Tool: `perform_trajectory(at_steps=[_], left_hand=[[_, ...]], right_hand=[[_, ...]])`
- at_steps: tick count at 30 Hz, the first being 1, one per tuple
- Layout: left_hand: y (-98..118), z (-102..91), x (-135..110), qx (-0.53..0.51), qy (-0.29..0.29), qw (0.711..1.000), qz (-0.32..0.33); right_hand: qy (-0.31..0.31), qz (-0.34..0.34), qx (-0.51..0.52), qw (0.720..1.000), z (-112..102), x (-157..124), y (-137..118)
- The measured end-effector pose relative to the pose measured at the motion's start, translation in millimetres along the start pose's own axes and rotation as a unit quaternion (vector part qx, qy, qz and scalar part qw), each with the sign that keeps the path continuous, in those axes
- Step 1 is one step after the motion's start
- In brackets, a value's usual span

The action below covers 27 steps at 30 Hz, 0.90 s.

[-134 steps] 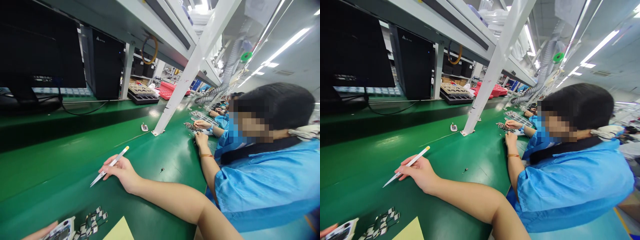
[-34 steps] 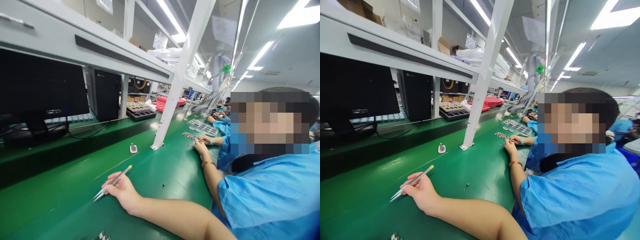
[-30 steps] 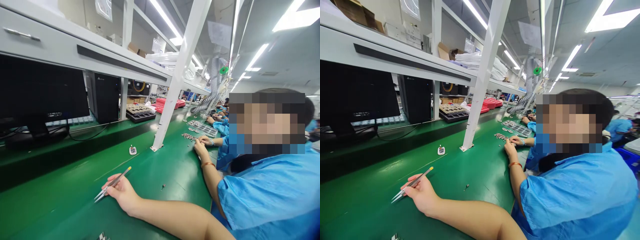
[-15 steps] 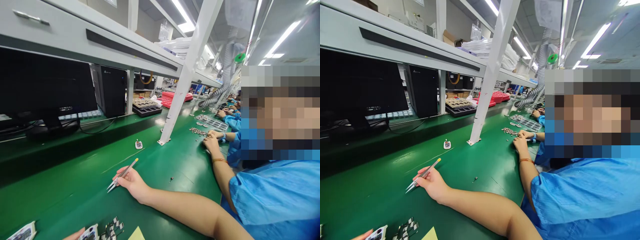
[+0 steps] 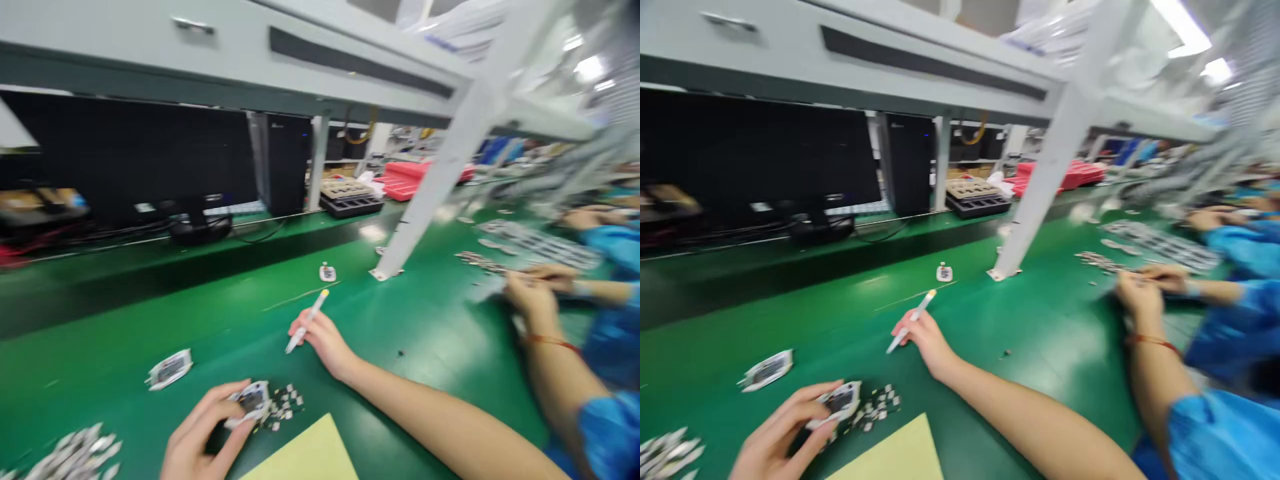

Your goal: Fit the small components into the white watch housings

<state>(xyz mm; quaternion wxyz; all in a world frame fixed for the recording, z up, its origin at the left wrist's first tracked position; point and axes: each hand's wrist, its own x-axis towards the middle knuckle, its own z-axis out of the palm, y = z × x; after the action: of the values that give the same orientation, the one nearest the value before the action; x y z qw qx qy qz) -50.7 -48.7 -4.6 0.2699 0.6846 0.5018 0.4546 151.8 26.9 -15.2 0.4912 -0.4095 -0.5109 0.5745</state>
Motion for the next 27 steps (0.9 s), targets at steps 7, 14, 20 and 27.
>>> perform_trajectory(at_steps=[7,14,20,27], left_hand=[[0.0,-5.1,-3.6,-0.078,-0.023,0.996,-0.038],[-2.7,-3.9,-10.9,-0.173,-0.037,0.984,0.009],[-6.1,-4.9,-12.6,-0.145,-0.048,0.985,0.075],[24.9,-25.8,5.1,0.052,-0.134,0.986,0.089]], right_hand=[[-0.114,-0.077,-0.102,0.985,3.1,-2.8,-2.9],[-0.202,-0.206,-0.257,0.922,33.6,-38.9,-16.3],[-0.164,-0.312,-0.274,0.895,33.9,-50.6,-11.7],[-0.166,-0.362,-0.33,0.856,22.7,-46.3,-12.8]])
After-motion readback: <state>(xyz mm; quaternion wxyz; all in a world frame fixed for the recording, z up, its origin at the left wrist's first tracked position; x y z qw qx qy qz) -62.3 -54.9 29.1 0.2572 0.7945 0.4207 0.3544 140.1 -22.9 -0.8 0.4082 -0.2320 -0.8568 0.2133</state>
